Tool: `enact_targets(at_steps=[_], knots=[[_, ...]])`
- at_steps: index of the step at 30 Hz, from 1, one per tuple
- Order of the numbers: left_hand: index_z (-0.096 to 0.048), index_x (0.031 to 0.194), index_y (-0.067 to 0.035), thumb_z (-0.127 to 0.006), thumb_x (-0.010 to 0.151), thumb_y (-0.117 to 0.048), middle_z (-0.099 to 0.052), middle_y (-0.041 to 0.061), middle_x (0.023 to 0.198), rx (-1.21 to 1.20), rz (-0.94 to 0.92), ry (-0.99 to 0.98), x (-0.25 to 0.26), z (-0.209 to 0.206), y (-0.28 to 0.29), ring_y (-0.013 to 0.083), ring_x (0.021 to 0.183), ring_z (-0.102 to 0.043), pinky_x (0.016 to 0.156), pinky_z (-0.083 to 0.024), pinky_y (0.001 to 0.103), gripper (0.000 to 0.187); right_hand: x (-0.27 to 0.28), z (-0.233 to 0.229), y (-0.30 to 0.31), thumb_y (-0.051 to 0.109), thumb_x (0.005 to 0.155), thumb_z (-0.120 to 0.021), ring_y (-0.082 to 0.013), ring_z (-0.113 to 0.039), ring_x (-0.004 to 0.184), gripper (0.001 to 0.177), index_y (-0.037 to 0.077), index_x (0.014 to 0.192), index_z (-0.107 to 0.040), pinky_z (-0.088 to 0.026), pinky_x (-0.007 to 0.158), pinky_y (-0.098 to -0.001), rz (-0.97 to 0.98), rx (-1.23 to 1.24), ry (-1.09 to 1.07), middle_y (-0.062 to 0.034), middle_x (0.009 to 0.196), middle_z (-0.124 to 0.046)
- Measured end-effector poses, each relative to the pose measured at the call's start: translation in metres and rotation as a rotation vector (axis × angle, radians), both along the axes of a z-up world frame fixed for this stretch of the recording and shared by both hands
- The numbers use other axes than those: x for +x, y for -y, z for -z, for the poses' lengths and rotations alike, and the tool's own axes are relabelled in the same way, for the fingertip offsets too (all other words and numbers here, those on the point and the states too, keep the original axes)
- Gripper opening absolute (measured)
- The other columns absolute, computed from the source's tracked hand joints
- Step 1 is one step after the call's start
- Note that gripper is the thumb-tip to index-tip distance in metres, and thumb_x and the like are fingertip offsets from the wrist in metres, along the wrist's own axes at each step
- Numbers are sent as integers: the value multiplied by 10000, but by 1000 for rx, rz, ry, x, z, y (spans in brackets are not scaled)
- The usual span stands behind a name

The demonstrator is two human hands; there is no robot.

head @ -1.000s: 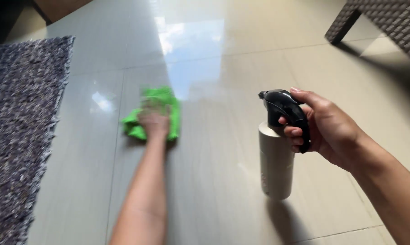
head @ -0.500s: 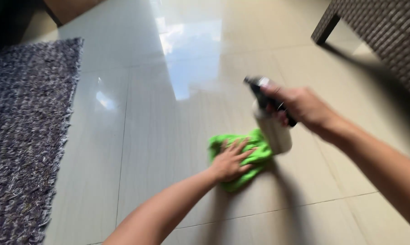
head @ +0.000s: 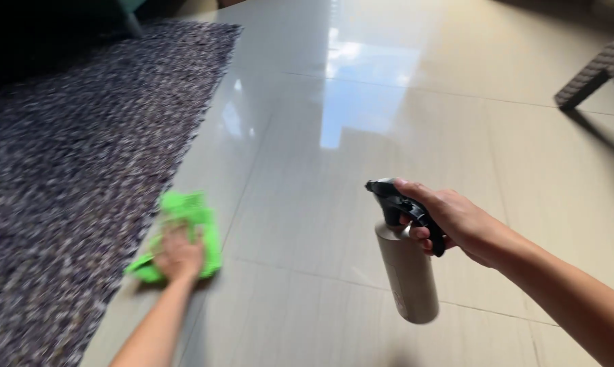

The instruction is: Wiping the floor near a doorway with a spray bottle and a microfiber cloth.

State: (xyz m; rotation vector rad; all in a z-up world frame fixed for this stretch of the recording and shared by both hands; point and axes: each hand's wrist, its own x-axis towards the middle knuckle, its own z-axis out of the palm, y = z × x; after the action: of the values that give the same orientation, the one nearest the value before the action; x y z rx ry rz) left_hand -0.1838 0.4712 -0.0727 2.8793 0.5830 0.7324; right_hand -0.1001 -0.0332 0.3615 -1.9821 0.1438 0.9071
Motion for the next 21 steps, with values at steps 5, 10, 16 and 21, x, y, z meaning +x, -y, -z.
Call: enact_targets(at_steps=[5, 10, 16, 21], knots=[[-254, 1590, -320, -188, 965, -730, -44, -15, 1733, -249, -312, -432, -40, -73, -20, 291, 1581, -49, 1204, 33, 651, 750, -22, -5, -9, 711, 940, -478, -151, -457, 498, 726, 40, 735, -660, -381, 510, -326, 66, -41, -26, -24, 510, -445], [-378, 1573, -134, -398, 1010, -448, -425, 148, 1532, 173, 129, -117, 15, 33, 114, 329, 1296, -479, 1104, -333, 553, 646, -28, 6, -9, 704, 957, -456, -152, -463, 486, 761, 5, 764, -689, -370, 500, -321, 75, 0, -117, -28, 506, -466], [-469, 1481, -253, -472, 976, -577, -383, 42, 1621, -227, 716, -268, -21, -111, 357, 316, 1482, -340, 1140, -190, 619, 600, -18, 12, -16, 638, 959, -473, -136, -427, 441, 705, 6, 790, -734, -331, 455, -297, 53, 158, -136, -27, 478, -474], [-409, 1574, -165, -514, 1010, -469, -404, 96, 1611, -59, 384, -82, -61, -40, 221, 339, 1450, -381, 1172, -289, 502, 649, -20, 13, -35, 646, 948, -519, -130, -415, 446, 689, 9, 787, -727, -314, 453, -300, -5, 156, -65, -30, 471, -471]])
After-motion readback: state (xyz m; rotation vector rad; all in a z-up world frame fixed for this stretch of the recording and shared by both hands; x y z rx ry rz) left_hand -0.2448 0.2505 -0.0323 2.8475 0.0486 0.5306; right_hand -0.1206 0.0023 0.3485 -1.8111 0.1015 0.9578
